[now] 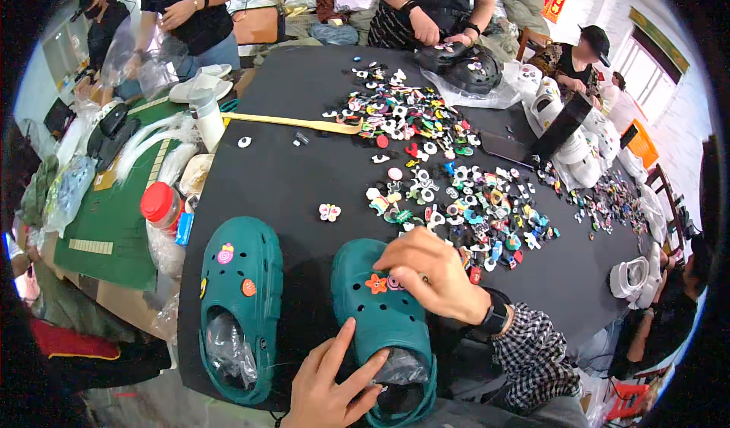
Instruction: Manually applying decorative charms to green foam clogs.
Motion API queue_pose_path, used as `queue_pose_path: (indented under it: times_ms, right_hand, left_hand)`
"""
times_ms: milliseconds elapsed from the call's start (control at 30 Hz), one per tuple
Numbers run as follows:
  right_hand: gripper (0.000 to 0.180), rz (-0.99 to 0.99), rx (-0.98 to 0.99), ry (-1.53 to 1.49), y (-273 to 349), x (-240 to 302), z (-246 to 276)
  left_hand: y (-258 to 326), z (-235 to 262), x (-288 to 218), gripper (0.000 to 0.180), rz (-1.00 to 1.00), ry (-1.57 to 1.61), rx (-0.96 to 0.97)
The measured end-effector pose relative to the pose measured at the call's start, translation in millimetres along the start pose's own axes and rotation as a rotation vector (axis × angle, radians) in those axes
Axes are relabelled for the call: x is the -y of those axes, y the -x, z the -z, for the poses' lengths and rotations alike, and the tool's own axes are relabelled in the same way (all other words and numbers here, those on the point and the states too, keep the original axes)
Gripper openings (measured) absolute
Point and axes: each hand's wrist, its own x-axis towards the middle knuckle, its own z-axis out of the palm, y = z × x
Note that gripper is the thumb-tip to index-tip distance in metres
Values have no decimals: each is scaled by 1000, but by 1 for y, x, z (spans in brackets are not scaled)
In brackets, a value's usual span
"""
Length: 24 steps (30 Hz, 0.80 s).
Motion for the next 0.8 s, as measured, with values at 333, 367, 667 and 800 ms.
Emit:
queue_pose_path:
  times_ms: [333,367,667,800]
  right_hand:
    - [21,112,-61,233,12,5,-14]
    - [22,94,-40,209,8,6,-15]
    - [23,-32,-61,243,9,11,-20]
    - [20,122,-39,208,-1,2,-17]
  left_hand:
    - [-1,0,-2,35,-33,-33,-23]
    - [-1,1,-4,35,-29,-43,-25]
    - [-2,2,-5,35,-8,-65,-17]
    - [-3,1,-5,36,2,-46,0]
